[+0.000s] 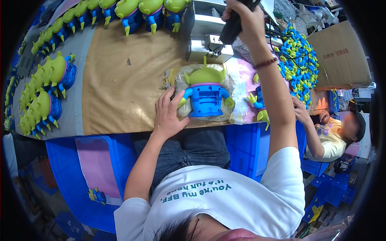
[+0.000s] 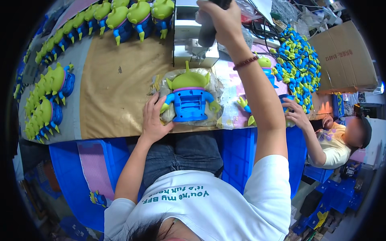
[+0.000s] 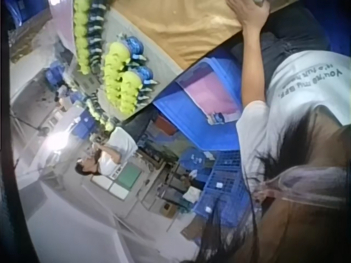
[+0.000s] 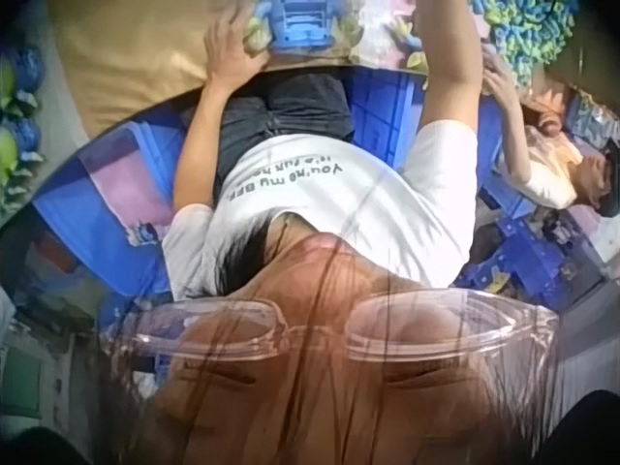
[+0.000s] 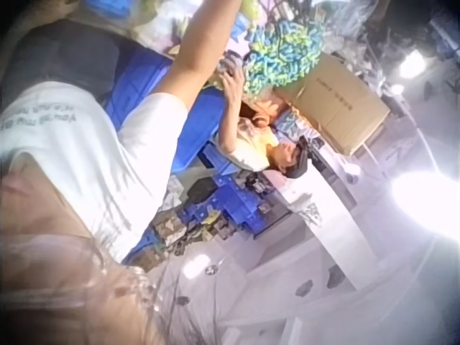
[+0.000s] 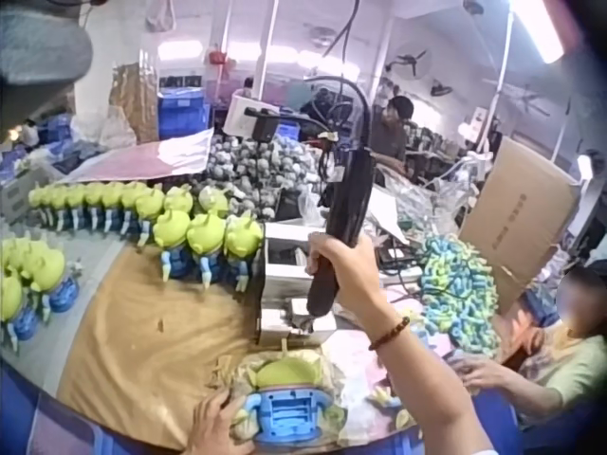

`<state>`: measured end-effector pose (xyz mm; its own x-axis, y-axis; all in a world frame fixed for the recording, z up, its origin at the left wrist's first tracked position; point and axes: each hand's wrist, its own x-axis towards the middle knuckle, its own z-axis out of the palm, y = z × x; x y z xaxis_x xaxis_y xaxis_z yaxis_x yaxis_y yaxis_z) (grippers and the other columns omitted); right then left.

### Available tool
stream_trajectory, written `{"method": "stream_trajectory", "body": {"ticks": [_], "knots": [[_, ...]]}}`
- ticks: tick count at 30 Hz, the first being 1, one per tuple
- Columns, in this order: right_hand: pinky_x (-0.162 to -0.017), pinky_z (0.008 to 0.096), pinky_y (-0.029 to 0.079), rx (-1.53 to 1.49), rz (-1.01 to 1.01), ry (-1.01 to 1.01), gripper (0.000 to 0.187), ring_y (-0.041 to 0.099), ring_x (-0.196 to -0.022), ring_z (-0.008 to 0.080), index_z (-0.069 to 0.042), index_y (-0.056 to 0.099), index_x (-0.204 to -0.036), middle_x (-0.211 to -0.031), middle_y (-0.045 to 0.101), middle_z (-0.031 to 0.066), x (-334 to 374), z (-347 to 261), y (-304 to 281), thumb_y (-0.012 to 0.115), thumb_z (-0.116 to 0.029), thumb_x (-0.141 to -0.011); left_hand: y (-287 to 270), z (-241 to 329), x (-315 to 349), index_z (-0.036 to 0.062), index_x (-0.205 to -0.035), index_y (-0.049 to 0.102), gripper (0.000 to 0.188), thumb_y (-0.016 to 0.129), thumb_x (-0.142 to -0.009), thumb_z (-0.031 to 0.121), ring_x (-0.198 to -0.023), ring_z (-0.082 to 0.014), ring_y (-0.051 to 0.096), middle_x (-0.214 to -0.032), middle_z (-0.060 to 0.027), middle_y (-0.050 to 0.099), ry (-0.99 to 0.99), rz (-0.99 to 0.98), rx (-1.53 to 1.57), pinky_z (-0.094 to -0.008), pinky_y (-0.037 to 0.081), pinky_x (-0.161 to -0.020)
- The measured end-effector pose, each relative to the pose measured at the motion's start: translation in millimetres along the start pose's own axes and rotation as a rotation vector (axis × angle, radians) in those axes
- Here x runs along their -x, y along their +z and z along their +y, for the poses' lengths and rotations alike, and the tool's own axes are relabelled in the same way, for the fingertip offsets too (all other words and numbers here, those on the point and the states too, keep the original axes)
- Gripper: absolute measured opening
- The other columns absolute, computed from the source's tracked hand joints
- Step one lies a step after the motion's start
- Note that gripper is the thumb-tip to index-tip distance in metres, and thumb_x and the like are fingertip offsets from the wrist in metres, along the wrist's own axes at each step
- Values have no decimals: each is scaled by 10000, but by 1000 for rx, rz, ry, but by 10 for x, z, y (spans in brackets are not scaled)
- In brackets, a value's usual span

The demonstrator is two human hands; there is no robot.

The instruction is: The worker is using a heat gun to process and clean green alien-like toy figurines on an assembly line.

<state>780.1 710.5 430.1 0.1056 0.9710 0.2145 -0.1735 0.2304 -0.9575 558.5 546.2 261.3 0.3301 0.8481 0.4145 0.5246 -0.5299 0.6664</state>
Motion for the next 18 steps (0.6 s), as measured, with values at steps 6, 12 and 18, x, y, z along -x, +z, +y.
{"method": "stream_trajectory", "body": {"ticks": [6, 12, 18], "knots": [[-635, 322, 502, 30, -195, -110, 280, 599, -634, 172, 33, 539, -1125, -732, 594, 76, 609, -670, 112, 621, -18, -862, -2, 4, 15, 185, -1451, 428, 942, 876, -625, 241, -1368, -371, 375, -1485, -172, 388, -13, 4, 28, -485, 307, -1098], [-650, 313, 510, -58, -375, -111, 318, 615, -667, 158, 14, 514, -1141, -762, 603, 71, 1359, -522, 230, 645, 27, -852, 7, 15, 2, 174, -1455, 435, 903, 859, -672, 328, -1359, -371, 382, -1470, -166, 404, 15, 44, 20, -484, 304, -1104], [-721, 311, 485, -18, -535, -175, 599, 583, -709, 161, 11, 308, -1370, -796, 571, 62, 1507, -341, 216, 627, 45, -864, -18, 5, 3, 187, -1463, 431, 897, 847, -686, 353, -1358, -368, 372, -1481, -163, 385, -2, 25, 21, -484, 301, -1109]]}}
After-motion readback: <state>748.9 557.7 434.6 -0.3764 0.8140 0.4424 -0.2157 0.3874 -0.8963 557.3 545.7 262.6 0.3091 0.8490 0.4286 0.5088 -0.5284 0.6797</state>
